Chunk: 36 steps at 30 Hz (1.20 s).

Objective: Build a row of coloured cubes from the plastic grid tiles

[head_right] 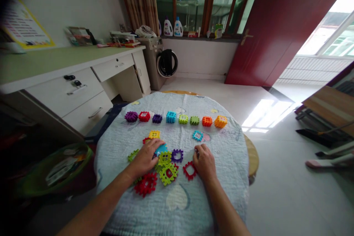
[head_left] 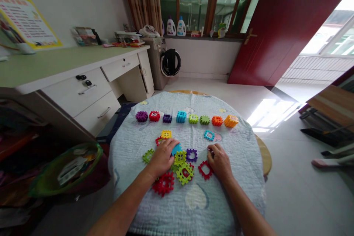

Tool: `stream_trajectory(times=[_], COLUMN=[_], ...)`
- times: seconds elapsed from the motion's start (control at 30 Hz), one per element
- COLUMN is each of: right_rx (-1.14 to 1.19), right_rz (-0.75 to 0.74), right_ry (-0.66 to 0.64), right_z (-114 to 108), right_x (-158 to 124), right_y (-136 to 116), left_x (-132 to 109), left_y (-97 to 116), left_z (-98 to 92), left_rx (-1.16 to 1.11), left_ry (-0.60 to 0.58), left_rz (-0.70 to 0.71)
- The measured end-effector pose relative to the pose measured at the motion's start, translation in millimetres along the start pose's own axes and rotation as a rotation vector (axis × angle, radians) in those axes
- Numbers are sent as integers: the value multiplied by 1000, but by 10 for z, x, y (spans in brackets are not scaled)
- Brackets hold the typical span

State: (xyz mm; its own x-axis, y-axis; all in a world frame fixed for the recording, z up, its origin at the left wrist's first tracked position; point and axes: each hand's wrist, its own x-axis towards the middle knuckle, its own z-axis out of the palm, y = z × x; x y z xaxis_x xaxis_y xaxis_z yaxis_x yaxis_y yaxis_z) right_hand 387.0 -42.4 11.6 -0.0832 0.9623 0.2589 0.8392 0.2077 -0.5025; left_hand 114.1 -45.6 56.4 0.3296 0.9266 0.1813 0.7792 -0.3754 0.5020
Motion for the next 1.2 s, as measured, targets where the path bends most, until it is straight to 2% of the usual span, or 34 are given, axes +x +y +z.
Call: stream_trajectory(times=[0.13, 0.27, 0.37, 0.47, 0.6, 0.7, 0.8, 0.87, 0.97, 1.13, 1.2], right_rx=[3, 23, 39, 51, 65, 94, 140, 163, 115, -198, -261], right_rz=[11, 21, 22, 22, 25, 48, 90, 52, -100, -265, -281], right_ry=[1, 6, 9, 7, 11, 8, -27, -61, -144, -485, -552], right_z=[-21, -36, -32, -14, 21, 27, 9, 3, 35, 160, 201], right_x=[-2, 0, 7, 11, -7, 14, 145, 298, 564, 881, 935], right_y=[-20, -39, -36, -15, 42, 67, -17, -157, -434, -736, -769], left_x=[309, 555, 572, 457, 226, 85, 4, -21, -36, -48, -53], left_y=[115, 89, 27, -68, -378, -770, -1128, -1254, -1254, -1117, -1106], left_z=[111, 314, 397, 337, 118, -25, -88, -90, -67, -46, -46], left_rx=[-34, -105, -76, 2, 98, 174, 205, 213, 261, 324, 337], left_ry=[25, -6, 38, 119, 249, 332, 353, 342, 344, 363, 367], left_rz=[53, 92, 81, 56, -33, -157, -260, -294, -327, -338, -331])
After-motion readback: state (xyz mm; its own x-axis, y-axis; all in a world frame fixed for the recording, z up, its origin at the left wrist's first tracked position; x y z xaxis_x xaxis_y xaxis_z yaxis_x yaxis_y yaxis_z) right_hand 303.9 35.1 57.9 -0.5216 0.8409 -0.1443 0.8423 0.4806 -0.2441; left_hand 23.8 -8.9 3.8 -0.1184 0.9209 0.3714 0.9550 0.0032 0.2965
